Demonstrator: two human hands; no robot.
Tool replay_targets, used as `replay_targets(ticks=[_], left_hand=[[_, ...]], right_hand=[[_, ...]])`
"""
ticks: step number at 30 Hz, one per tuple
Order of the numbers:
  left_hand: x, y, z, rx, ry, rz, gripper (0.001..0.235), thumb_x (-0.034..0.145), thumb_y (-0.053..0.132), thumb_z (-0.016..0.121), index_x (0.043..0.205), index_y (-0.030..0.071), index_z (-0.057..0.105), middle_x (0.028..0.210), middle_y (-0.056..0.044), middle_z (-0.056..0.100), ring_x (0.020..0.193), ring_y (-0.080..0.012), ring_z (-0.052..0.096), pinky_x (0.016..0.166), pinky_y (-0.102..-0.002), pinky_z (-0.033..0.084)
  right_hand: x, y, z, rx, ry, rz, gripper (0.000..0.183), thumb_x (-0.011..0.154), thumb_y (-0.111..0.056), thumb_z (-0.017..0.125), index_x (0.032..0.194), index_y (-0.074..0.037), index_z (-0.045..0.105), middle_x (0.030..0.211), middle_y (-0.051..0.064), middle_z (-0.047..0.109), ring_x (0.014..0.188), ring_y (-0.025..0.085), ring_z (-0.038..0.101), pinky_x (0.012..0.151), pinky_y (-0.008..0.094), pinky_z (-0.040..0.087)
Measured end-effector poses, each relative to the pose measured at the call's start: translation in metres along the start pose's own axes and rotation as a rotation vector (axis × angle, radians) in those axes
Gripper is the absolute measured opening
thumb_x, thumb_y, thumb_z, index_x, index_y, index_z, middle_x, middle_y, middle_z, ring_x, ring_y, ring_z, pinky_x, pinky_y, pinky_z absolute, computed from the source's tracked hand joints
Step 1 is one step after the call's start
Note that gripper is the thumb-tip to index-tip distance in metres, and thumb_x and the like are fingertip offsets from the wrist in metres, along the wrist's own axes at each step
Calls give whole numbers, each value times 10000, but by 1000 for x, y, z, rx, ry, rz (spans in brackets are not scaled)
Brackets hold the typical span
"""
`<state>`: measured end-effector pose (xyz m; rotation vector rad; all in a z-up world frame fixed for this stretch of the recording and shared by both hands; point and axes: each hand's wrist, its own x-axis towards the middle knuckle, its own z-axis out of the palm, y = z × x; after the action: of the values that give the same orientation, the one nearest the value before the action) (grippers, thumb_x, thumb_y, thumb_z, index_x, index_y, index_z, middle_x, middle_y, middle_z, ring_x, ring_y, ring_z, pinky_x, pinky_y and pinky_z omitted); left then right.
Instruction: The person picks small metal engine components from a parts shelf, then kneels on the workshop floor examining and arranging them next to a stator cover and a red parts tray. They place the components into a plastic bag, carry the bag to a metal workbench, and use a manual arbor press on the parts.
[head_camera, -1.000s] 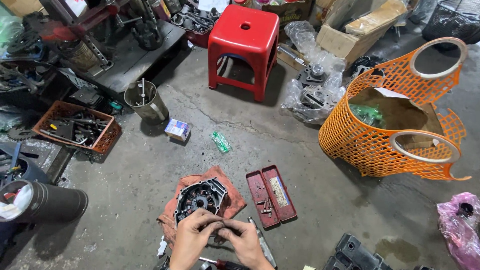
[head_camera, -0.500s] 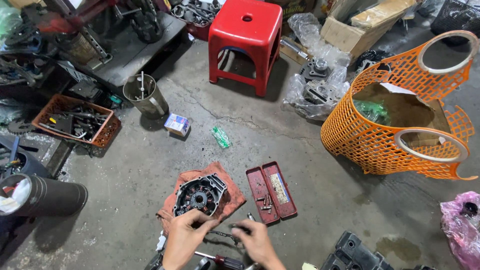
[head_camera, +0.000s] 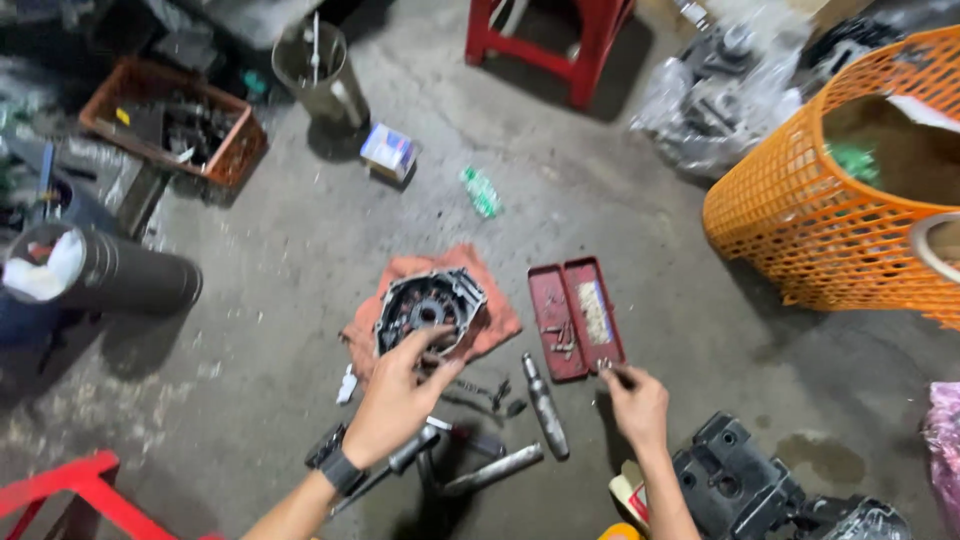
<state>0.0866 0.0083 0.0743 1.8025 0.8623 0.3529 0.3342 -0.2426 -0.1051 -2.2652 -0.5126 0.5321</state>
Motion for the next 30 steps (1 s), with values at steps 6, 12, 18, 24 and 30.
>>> replay_targets(ticks=[6, 12, 18, 24, 30], left_hand=[[-3, 2, -1, -44, -41, -39, 470, 873, 200, 746, 1301, 38, 639, 1146, -80, 754, 894, -143, 738, 723, -291, 586], [-5, 2, -4, -37, -59, -47, 472, 875, 197, 743, 1303, 31, 634, 1154, -76, 749, 906, -138, 739, 689, -293, 579], [-5, 2, -5, -63, -78, -49, 476, 884, 192, 734, 1317, 30, 621, 1169, -68, 744, 917, -128, 729, 699, -286, 581], [-3, 4, -3, -78, -113, -58, 470, 894, 194, 728, 1322, 35, 619, 1166, -57, 751, 937, -126, 719, 710, -284, 576], [-4, 2, -4, -98, -118, -54, 467, 898, 187, 724, 1324, 30, 614, 1175, -56, 749, 935, -127, 714, 705, -281, 576]], right_hand=[[18, -8, 33, -241, 39, -105, 312, 860, -315, 763, 1018, -47, 792, 968, 219, 748, 913, 393, 729, 809, 436, 560], [29, -11, 62, -329, -10, -120, 315, 840, -297, 765, 1039, -56, 799, 968, 244, 731, 892, 419, 708, 800, 480, 542], [28, 7, 46, -140, 164, -184, 234, 899, -221, 753, 1058, -54, 794, 980, 249, 729, 889, 389, 732, 809, 442, 559], [11, -9, 34, -140, 110, -61, 258, 878, -213, 771, 1087, -63, 787, 943, 225, 741, 883, 360, 744, 810, 430, 558], [12, -13, 46, -267, 47, -169, 239, 822, -191, 813, 1018, -56, 794, 971, 197, 737, 912, 392, 704, 821, 452, 541]])
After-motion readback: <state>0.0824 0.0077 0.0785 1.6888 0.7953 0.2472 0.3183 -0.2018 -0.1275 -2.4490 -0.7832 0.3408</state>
